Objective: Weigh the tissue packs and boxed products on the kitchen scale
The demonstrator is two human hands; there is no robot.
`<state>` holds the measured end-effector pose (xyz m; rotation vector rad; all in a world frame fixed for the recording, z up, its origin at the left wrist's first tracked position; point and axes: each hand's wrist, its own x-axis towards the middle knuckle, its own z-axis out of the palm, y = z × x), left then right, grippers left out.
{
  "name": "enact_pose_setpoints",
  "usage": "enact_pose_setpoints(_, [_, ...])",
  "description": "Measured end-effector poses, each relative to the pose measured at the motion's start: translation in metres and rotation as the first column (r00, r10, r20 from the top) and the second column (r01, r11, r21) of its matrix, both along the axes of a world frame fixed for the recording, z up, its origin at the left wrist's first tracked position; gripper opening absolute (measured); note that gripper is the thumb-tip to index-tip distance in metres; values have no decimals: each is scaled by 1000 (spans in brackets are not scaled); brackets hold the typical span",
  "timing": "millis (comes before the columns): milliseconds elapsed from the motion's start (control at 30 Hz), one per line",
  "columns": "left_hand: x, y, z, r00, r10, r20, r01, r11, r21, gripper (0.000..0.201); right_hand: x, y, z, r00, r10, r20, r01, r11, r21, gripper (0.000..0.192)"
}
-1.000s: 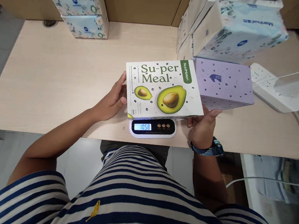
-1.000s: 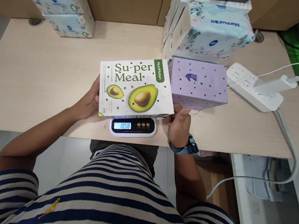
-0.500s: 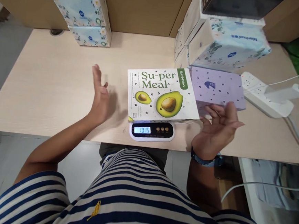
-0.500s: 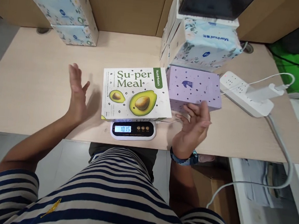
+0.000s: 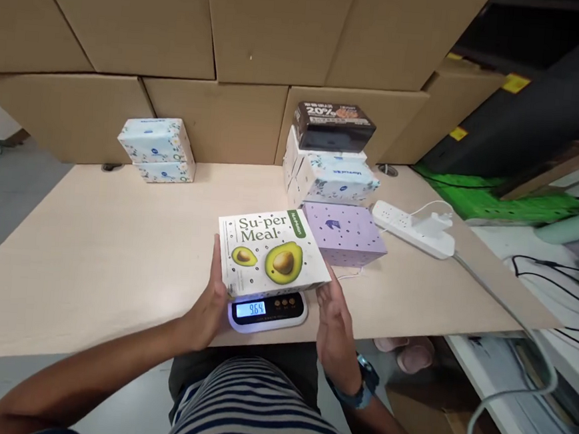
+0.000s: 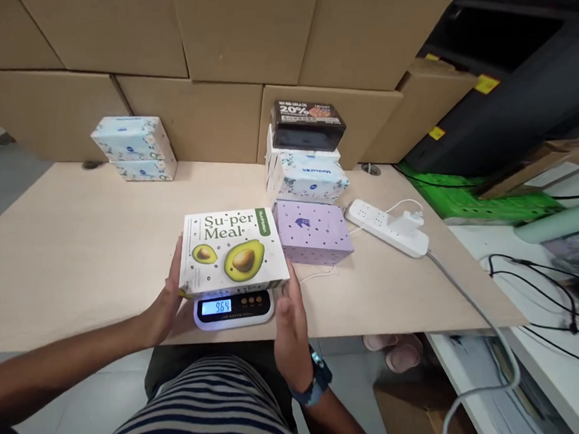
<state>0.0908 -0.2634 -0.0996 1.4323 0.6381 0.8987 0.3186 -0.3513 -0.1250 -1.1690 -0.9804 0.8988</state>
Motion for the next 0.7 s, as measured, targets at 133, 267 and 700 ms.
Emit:
enact_pose_setpoints(133, [-10, -32, 8, 996, 35, 79, -47, 987, 156, 87, 2, -21, 17, 991, 121, 59, -126, 987, 99, 74])
enact_pose_setpoints(267, [-54, -25, 16, 973, 221, 70, -232, 942, 241, 93, 15, 11, 64, 885, 385, 262, -416, 906, 75, 86])
enact_pose_setpoints(700, [-178, 171, 6, 750, 661, 20, -641, 735, -222, 75, -158, 227, 73, 532, 503, 681, -410, 857, -313, 60])
